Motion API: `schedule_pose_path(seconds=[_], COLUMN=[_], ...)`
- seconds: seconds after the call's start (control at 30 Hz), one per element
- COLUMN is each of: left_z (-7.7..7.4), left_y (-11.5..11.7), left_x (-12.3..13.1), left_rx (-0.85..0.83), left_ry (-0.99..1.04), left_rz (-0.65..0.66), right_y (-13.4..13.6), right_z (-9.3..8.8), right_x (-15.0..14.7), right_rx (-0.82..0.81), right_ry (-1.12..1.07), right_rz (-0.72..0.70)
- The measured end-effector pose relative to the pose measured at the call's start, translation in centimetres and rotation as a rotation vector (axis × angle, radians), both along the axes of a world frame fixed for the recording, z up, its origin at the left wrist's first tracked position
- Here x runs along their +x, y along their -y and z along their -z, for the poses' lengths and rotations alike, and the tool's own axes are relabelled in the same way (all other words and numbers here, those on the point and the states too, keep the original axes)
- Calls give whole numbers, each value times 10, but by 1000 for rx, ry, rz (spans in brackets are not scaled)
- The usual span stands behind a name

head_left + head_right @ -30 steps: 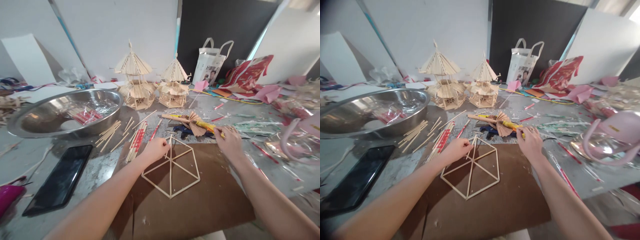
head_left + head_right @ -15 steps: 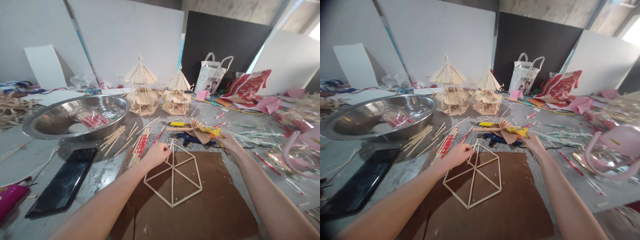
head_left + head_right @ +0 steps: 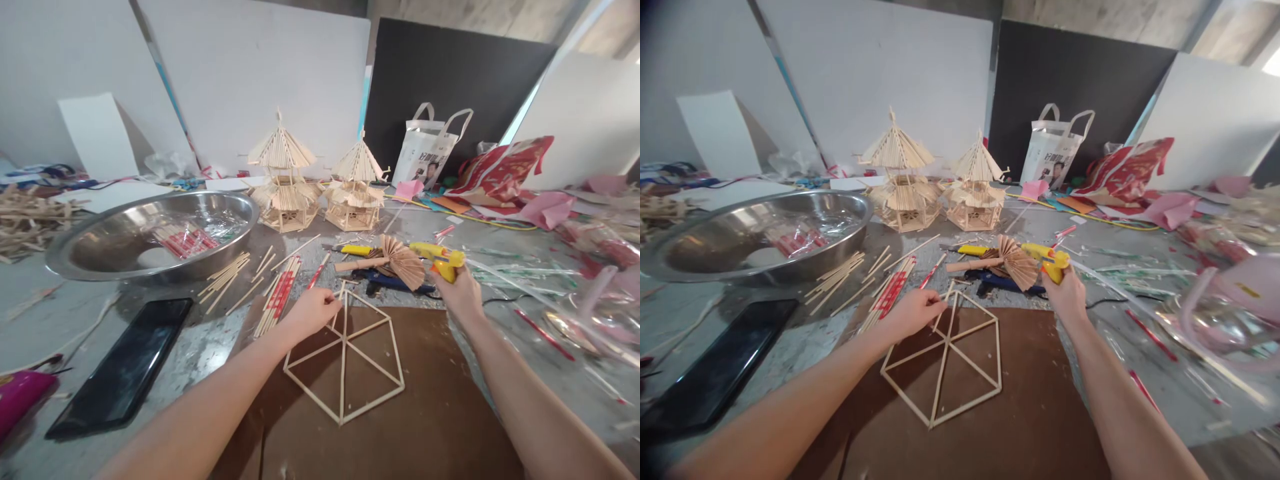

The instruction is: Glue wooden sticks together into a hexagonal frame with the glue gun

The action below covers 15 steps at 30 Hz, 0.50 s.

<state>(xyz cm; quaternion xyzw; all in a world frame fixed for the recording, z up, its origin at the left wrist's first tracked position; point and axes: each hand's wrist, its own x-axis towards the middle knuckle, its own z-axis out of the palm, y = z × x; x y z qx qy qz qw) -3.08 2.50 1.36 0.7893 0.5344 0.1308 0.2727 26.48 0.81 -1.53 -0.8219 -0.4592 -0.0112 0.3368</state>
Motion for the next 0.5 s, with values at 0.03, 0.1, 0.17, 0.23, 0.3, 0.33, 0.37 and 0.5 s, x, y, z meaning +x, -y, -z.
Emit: schedule_pose_path(seconds=[0.03,0.1,0.17,0.23,0.3,0.33,0.37,0.5], left_z=[0,-1,-1,-1,0,1,1,2], left_y=[0,0,0,-1,-2,-2,-2,-2], left_x=[0,0,-1,-1,-2,-3,-3,-4], left_rx=[-14,-40,-63,-84,-106,-117,-128,-162], left_ry=[8,27,54,86,111,120,127,174], left_rz=[-5,-13,-20,-28,-32,-35,-39,-53], right_y=[1,4,6,8,11,12,13,19], right_z=[0,-2,-4,-7,-10,-11,-12,-13], right_x=[1,3,3,0,-6,-9,-13,-26], right_rx=[27,67,100,125,148,153,151,54], right_ry=[-48,-183,-329,-443,-525,-553,-570,-591], right_rz=[-10,-64,-150,-241,-326,-370,-411,-534])
